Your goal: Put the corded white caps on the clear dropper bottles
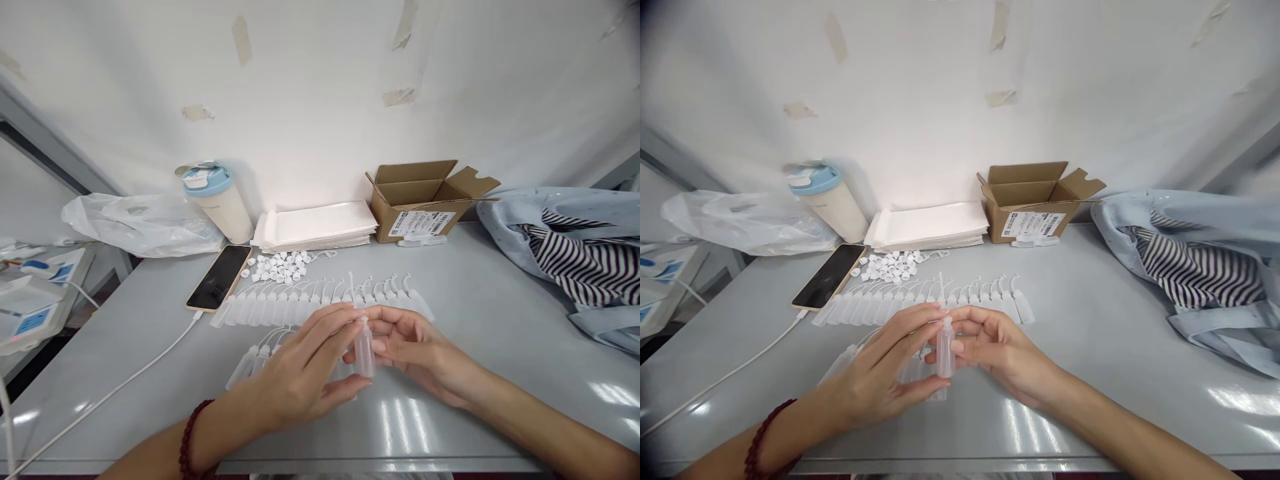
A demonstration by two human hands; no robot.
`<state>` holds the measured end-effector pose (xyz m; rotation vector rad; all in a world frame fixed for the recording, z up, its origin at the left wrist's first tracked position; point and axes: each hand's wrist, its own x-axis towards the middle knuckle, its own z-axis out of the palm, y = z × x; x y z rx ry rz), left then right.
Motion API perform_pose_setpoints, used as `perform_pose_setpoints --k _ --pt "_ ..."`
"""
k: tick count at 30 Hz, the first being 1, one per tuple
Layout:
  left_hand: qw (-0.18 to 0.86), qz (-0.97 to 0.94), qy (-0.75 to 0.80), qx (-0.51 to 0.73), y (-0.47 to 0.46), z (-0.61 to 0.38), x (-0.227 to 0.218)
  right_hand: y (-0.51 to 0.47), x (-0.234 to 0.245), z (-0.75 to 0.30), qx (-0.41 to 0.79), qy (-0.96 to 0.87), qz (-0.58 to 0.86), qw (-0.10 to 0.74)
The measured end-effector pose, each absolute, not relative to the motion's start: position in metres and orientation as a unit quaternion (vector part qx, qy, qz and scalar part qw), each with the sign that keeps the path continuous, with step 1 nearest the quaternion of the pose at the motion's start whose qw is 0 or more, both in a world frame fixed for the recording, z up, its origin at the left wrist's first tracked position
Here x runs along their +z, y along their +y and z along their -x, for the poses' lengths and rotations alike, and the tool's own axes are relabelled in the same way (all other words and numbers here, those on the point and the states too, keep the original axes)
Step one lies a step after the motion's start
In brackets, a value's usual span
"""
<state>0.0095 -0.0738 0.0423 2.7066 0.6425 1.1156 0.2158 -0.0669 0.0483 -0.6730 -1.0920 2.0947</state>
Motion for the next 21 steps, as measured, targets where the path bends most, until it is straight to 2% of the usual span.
perform_pose_setpoints --k 8,21 --pt "0.018 -0.918 0.196 0.344 -0.077 -0.013 0.047 -0.069 0.047 -0.212 0.771 -0.484 0.263 0.319" --pt "0.032 -0.910 0.232 0.343 -0.080 -0.015 0.044 -0.076 0.062 -0.213 0.726 -0.544 0.309 0.285"
